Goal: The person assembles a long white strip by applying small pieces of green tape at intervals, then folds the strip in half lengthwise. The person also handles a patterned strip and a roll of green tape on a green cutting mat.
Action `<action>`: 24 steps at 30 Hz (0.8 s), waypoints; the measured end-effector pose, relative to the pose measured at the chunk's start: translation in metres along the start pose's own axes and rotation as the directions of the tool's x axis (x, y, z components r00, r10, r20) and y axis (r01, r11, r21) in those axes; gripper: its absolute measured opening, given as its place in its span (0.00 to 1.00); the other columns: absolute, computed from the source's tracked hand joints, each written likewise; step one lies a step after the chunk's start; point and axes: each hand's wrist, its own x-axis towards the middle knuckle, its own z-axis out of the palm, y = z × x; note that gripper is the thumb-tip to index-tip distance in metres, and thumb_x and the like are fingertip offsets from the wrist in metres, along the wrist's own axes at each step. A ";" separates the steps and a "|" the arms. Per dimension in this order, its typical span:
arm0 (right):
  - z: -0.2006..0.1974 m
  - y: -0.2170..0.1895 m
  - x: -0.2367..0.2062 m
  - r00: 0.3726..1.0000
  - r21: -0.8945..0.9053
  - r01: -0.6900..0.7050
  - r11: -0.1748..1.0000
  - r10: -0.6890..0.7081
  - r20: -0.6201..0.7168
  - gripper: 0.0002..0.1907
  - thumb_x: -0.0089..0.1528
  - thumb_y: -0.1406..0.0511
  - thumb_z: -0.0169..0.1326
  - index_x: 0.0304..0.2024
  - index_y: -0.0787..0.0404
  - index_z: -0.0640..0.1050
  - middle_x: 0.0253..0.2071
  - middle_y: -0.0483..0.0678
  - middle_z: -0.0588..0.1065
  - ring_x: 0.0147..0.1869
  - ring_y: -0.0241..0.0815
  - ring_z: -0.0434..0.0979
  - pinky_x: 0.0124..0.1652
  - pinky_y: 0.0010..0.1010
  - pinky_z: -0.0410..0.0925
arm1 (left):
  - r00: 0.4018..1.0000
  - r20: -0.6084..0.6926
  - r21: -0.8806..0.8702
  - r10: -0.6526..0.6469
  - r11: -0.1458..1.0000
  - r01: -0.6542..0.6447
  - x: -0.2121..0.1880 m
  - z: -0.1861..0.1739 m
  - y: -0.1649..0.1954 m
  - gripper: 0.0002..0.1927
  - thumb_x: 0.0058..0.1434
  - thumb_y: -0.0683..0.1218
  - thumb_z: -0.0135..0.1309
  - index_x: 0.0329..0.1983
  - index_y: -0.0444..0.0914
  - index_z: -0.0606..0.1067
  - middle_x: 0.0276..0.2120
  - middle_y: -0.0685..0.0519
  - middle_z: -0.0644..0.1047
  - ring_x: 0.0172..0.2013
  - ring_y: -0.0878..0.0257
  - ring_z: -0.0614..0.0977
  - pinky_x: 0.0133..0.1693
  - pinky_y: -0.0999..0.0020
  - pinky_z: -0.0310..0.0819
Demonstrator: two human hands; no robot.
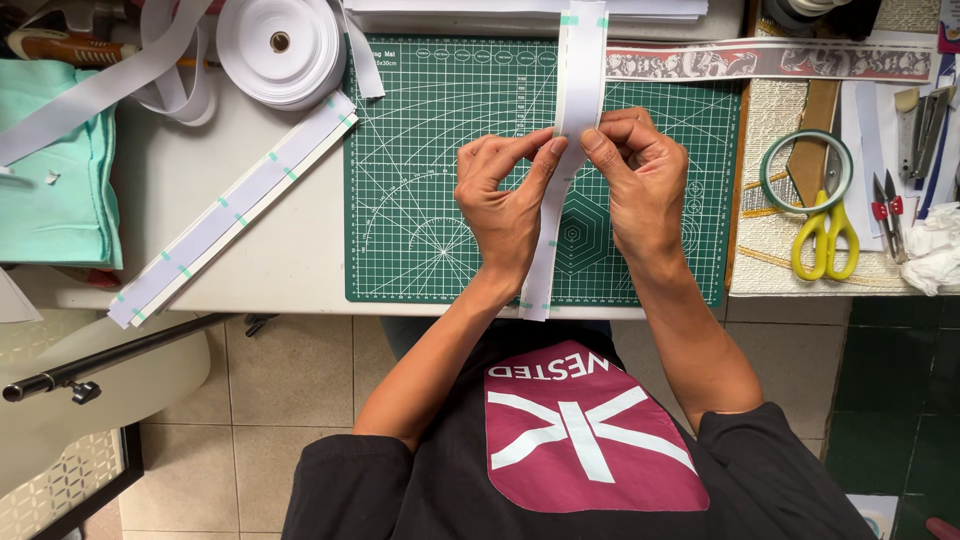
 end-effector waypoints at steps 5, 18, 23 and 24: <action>0.000 0.001 0.000 1.000 0.006 0.004 1.000 -0.004 0.012 0.06 0.68 0.68 0.60 0.40 0.67 0.81 0.41 0.45 0.75 0.39 0.29 0.75 0.41 0.21 0.73 | 0.999 0.018 0.017 0.037 0.999 -0.037 0.002 -0.002 0.000 0.08 0.62 0.47 0.66 0.44 0.44 0.84 0.31 0.62 0.80 0.45 0.67 0.73 0.49 0.71 0.69; -0.001 0.002 -0.001 1.000 0.032 -0.007 0.999 0.007 0.018 0.07 0.68 0.67 0.61 0.40 0.67 0.81 0.40 0.44 0.75 0.39 0.29 0.73 0.41 0.21 0.70 | 0.997 0.071 -0.075 -0.024 0.997 0.029 0.006 -0.006 0.000 0.05 0.63 0.47 0.65 0.41 0.43 0.85 0.32 0.60 0.81 0.46 0.66 0.74 0.51 0.69 0.70; -0.001 0.003 0.000 1.000 0.046 -0.013 0.999 0.013 0.016 0.07 0.68 0.67 0.62 0.40 0.68 0.81 0.40 0.45 0.74 0.39 0.29 0.71 0.41 0.21 0.68 | 0.988 0.149 -0.147 -0.031 0.988 0.053 0.011 -0.005 -0.007 0.05 0.65 0.47 0.63 0.39 0.41 0.84 0.33 0.59 0.81 0.47 0.65 0.74 0.52 0.68 0.70; -0.001 0.003 0.001 1.000 0.051 -0.015 0.999 0.014 0.020 0.07 0.68 0.67 0.61 0.40 0.68 0.82 0.41 0.45 0.74 0.39 0.29 0.71 0.41 0.21 0.68 | 0.987 0.160 -0.156 -0.025 0.986 0.050 0.012 -0.005 -0.008 0.06 0.65 0.47 0.63 0.39 0.40 0.84 0.33 0.59 0.81 0.47 0.64 0.74 0.52 0.68 0.70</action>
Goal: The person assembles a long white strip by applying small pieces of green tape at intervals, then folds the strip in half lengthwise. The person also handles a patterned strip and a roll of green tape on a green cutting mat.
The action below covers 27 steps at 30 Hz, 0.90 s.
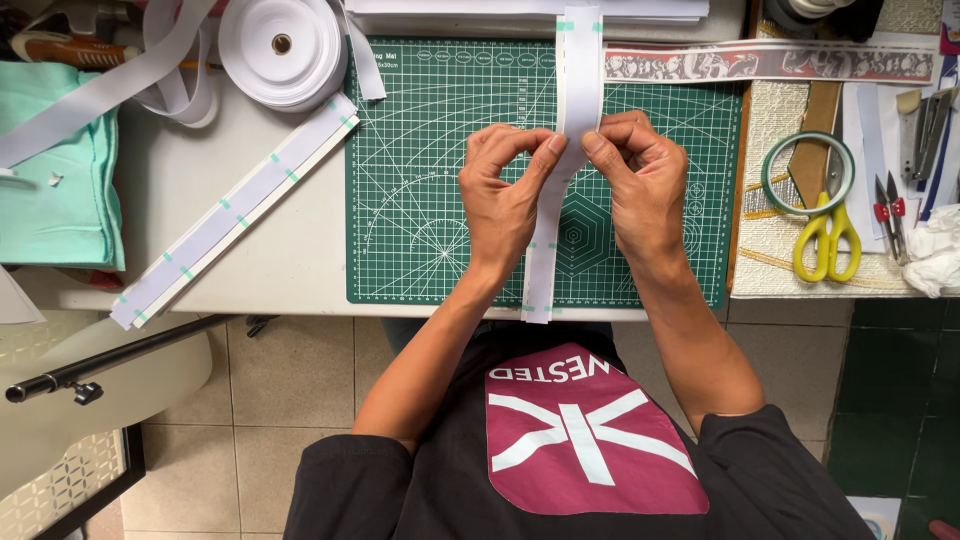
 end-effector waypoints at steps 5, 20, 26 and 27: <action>0.001 -0.001 0.001 1.000 -0.004 -0.014 1.000 0.014 -0.004 0.07 0.68 0.68 0.61 0.39 0.68 0.81 0.40 0.45 0.75 0.38 0.29 0.71 0.40 0.20 0.68 | 0.996 0.033 -0.027 -0.079 0.996 0.080 0.002 0.000 -0.005 0.07 0.65 0.47 0.63 0.40 0.40 0.84 0.30 0.58 0.79 0.45 0.64 0.73 0.51 0.69 0.70; -0.005 0.006 0.002 1.000 0.030 -0.028 0.999 0.027 0.012 0.06 0.67 0.69 0.63 0.41 0.68 0.82 0.42 0.46 0.75 0.40 0.30 0.73 0.41 0.20 0.69 | 0.987 0.122 -0.078 -0.106 0.990 0.116 0.010 -0.004 -0.006 0.08 0.63 0.47 0.64 0.39 0.38 0.85 0.29 0.57 0.79 0.41 0.66 0.74 0.46 0.70 0.71; -0.006 0.008 0.013 0.995 0.142 -0.058 0.988 0.045 0.094 0.16 0.66 0.62 0.61 0.52 0.65 0.80 0.57 0.50 0.78 0.57 0.39 0.80 0.58 0.29 0.79 | 0.941 0.186 -0.299 -0.284 0.895 0.329 0.019 -0.005 -0.014 0.10 0.62 0.48 0.63 0.39 0.37 0.84 0.32 0.53 0.84 0.39 0.66 0.81 0.50 0.67 0.75; -0.006 0.008 0.015 0.995 0.082 -0.065 0.995 0.058 0.086 0.18 0.67 0.61 0.58 0.55 0.63 0.79 0.58 0.51 0.78 0.58 0.39 0.80 0.58 0.30 0.77 | 0.924 0.200 -0.378 -0.325 0.845 0.379 0.023 -0.005 -0.016 0.10 0.62 0.49 0.63 0.39 0.37 0.84 0.33 0.53 0.84 0.39 0.66 0.82 0.51 0.66 0.77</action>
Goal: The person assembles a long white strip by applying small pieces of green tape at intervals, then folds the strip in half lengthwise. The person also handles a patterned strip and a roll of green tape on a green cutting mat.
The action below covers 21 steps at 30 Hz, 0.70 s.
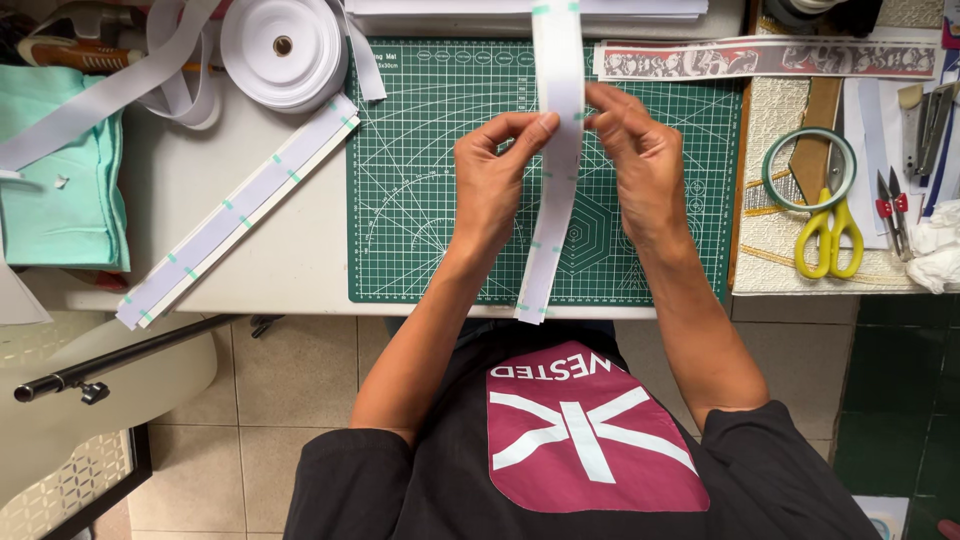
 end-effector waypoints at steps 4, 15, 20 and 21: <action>-0.002 -0.002 0.002 0.995 -0.119 -0.054 0.991 0.064 0.082 0.22 0.69 0.61 0.55 0.63 0.61 0.74 0.58 0.52 0.78 0.61 0.41 0.79 0.60 0.33 0.74 | 0.999 -0.032 0.021 0.040 0.999 -0.039 0.010 -0.007 -0.002 0.12 0.62 0.49 0.64 0.39 0.35 0.84 0.33 0.52 0.84 0.39 0.66 0.82 0.54 0.66 0.75; 0.015 0.010 -0.005 0.966 -0.030 -0.207 0.978 0.209 0.154 0.23 0.65 0.71 0.57 0.62 0.68 0.69 0.43 0.50 0.79 0.47 0.37 0.81 0.51 0.29 0.76 | 0.980 -0.150 0.150 -0.132 0.977 0.155 0.018 -0.026 -0.020 0.21 0.69 0.57 0.54 0.44 0.35 0.86 0.30 0.53 0.79 0.33 0.66 0.79 0.39 0.70 0.75; 0.017 0.012 -0.006 0.972 0.045 -0.210 0.977 0.204 0.118 0.34 0.65 0.73 0.58 0.70 0.68 0.59 0.41 0.51 0.79 0.46 0.36 0.81 0.52 0.27 0.75 | 0.978 0.026 0.027 -0.206 0.978 0.205 -0.012 -0.037 -0.029 0.20 0.67 0.52 0.55 0.51 0.32 0.80 0.38 0.51 0.83 0.38 0.66 0.84 0.42 0.72 0.81; 0.017 0.013 -0.007 0.971 0.042 -0.213 0.976 0.206 0.122 0.34 0.65 0.72 0.57 0.70 0.68 0.59 0.41 0.51 0.79 0.46 0.36 0.81 0.52 0.27 0.74 | 0.976 0.074 -0.003 -0.203 0.979 0.204 -0.018 -0.037 -0.031 0.19 0.66 0.50 0.57 0.53 0.31 0.79 0.39 0.50 0.83 0.38 0.65 0.85 0.43 0.71 0.82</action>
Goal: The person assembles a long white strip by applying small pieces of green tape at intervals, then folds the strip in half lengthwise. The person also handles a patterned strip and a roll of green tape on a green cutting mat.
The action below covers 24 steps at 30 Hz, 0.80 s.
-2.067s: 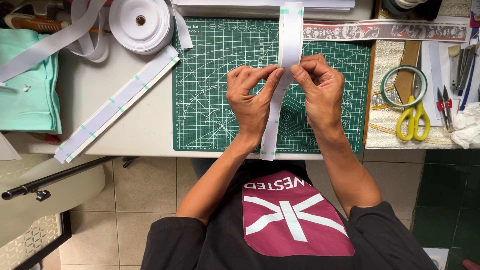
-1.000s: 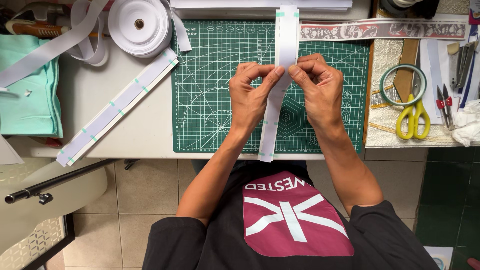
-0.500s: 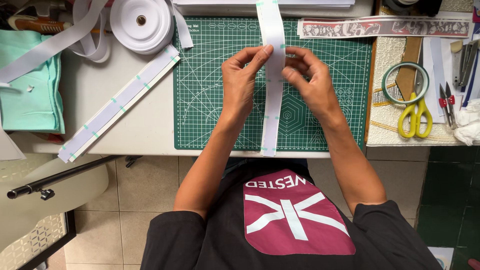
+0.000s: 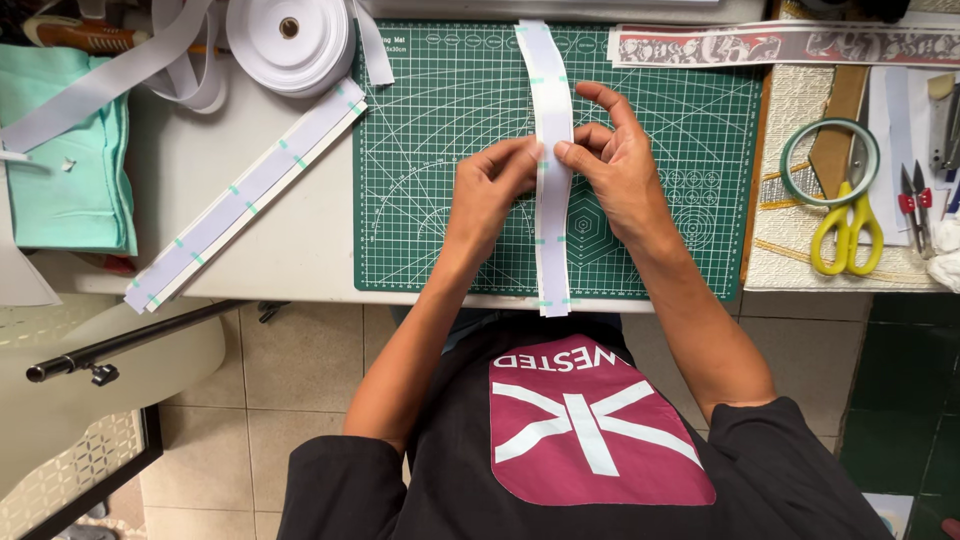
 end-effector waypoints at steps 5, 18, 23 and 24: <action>-0.003 0.006 -0.002 1.000 -0.057 -0.007 0.998 0.007 0.000 0.29 0.70 0.69 0.55 0.71 0.69 0.65 0.41 0.48 0.77 0.46 0.34 0.76 0.45 0.26 0.68 | 0.998 0.000 -0.004 0.068 0.998 -0.068 -0.008 0.005 -0.006 0.18 0.63 0.42 0.63 0.54 0.30 0.78 0.41 0.47 0.84 0.41 0.65 0.85 0.45 0.72 0.81; 0.007 -0.006 -0.056 0.909 -0.650 0.185 0.737 -0.380 -0.172 0.05 0.67 0.68 0.61 0.44 0.61 0.84 0.52 0.50 0.77 0.50 0.39 0.80 0.48 0.29 0.75 | 0.989 -0.103 -0.006 0.104 0.994 -0.105 -0.015 0.015 -0.007 0.12 0.64 0.39 0.61 0.50 0.29 0.79 0.42 0.45 0.84 0.42 0.62 0.86 0.49 0.70 0.83; 0.010 -0.005 -0.051 0.933 -0.608 0.086 0.789 -0.277 -0.228 0.06 0.66 0.66 0.62 0.44 0.59 0.85 0.51 0.47 0.77 0.49 0.37 0.80 0.47 0.28 0.74 | 0.990 -0.090 0.030 0.109 0.994 -0.107 -0.017 0.016 -0.005 0.13 0.63 0.39 0.61 0.50 0.29 0.79 0.41 0.45 0.84 0.42 0.62 0.86 0.49 0.70 0.84; 0.009 -0.004 -0.050 0.934 -0.609 0.101 0.786 -0.286 -0.214 0.06 0.66 0.66 0.62 0.45 0.59 0.85 0.51 0.47 0.78 0.51 0.37 0.80 0.47 0.27 0.74 | 0.990 -0.087 0.025 0.115 0.993 -0.113 -0.016 0.016 -0.005 0.13 0.63 0.39 0.61 0.50 0.29 0.79 0.42 0.45 0.84 0.43 0.62 0.86 0.49 0.70 0.84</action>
